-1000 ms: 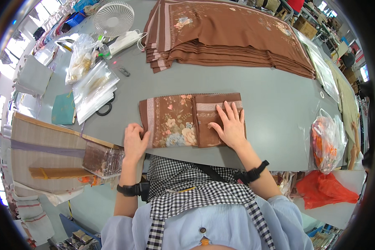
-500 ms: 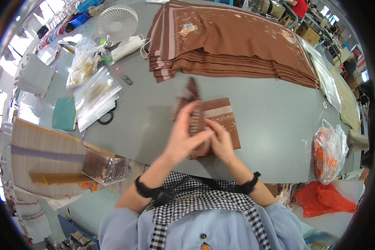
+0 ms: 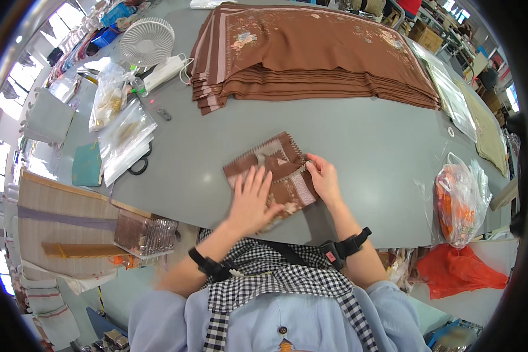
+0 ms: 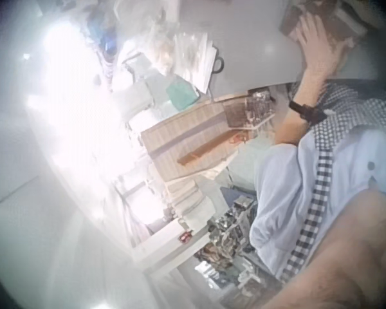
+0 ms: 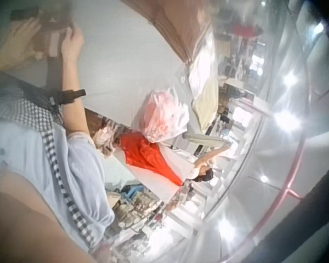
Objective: The person repeatedly folds brown floral-patterned cloths on a table, places each folded piece into a clear plastic bag, and sets the packaged item aside. The process is repeated for multiple cloths in a consistent sequence.
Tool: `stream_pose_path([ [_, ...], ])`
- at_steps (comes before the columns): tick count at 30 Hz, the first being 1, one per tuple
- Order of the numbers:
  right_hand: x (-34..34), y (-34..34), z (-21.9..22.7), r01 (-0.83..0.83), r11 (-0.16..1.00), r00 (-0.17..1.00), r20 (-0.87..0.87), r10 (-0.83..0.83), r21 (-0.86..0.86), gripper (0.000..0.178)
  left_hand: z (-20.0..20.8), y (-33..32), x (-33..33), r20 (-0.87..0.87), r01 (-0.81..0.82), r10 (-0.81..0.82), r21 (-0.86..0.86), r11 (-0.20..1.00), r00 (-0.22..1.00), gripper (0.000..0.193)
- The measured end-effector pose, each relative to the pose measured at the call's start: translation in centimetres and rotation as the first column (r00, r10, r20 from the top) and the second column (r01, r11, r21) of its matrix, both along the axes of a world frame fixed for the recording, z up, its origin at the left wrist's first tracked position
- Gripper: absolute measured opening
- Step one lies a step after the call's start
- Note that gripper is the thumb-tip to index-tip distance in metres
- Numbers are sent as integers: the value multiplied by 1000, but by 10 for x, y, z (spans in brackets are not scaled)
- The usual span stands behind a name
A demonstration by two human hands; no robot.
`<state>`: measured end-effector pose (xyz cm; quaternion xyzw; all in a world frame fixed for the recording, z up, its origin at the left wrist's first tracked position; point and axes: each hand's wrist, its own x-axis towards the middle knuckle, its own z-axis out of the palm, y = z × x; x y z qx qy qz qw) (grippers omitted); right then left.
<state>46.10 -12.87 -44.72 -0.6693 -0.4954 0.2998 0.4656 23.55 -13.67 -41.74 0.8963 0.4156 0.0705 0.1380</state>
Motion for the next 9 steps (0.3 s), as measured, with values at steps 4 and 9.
stream_pose_path([
  [4, 5, -14, 19, -54, 998, 979, 199, 47, 31, 26, 3, -30, -5, 233, 31, -27, -12, 999, 972, 59],
  [9, -5, -41, 56, -198, 886, 820, 566, -85, 420, 26, 22, 37, -3, 108, 248, -277, 229, 941, 955, 49],
])
